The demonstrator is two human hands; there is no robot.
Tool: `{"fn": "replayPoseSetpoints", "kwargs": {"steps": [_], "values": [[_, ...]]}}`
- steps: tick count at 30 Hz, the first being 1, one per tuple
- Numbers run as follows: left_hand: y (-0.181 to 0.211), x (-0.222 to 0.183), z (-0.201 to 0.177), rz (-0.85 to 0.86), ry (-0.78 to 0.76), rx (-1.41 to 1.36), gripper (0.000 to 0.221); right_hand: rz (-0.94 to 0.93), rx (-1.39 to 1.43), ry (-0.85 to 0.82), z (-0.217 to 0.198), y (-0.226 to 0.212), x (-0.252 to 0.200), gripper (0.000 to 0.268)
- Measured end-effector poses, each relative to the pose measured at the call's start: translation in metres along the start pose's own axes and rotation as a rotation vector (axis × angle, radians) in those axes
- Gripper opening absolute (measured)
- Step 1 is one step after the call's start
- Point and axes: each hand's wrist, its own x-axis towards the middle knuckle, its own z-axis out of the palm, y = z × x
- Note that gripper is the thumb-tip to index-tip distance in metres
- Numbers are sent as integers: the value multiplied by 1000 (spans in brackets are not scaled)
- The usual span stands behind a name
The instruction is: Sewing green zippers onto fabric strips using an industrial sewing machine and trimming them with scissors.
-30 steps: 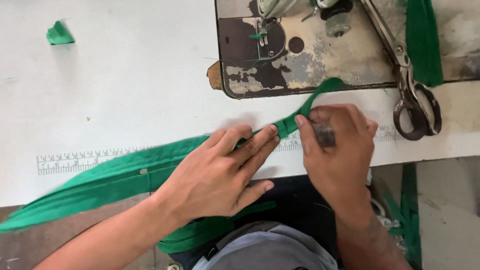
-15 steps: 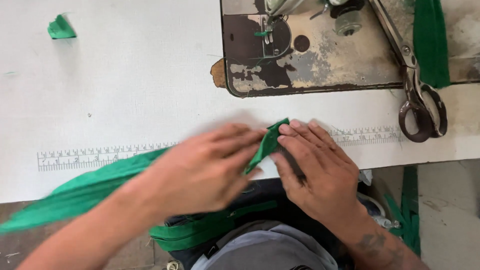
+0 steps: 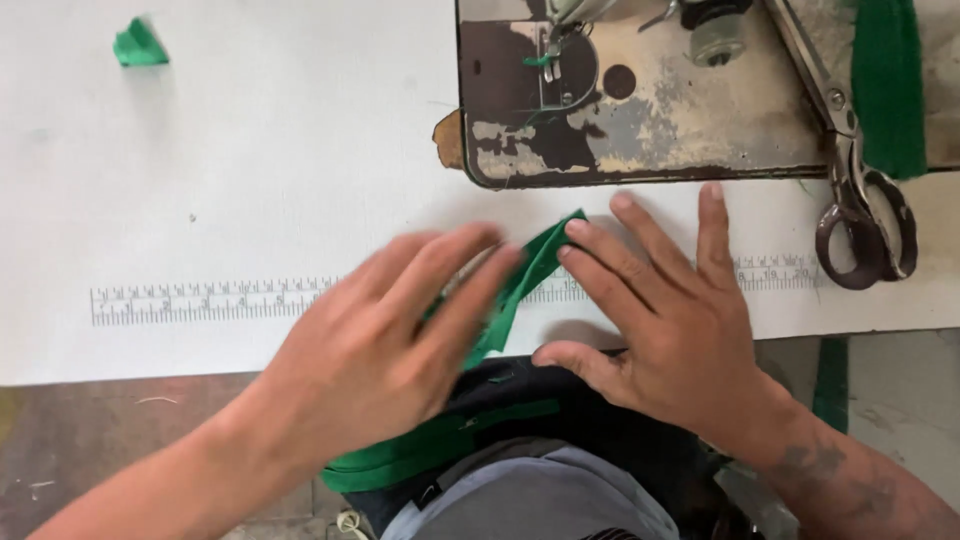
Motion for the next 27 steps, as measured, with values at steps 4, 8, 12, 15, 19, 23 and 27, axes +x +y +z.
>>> {"fn": "replayPoseSetpoints", "kwargs": {"steps": [4,8,12,15,19,23,27], "values": [[-3,13,17,138,111,-148,31,22,0,-8,0,1,4,52],[-14,15,16,157,45,-109,23,115,103,-45,-1,-2,5,50],[-14,23,14,214,11,-4,25,103,112,-42,1,0,3,51],[-9,27,15,54,22,-182,42,104,112,-28,2,1,4,58],[-8,31,14,-69,-32,-235,18,78,85,-34,1,2,5,56],[-14,34,0,45,-113,-232,25,55,83,-6,0,4,7,55],[-15,31,3,165,-134,-39,11,54,75,-1,1,4,6,58]]}}
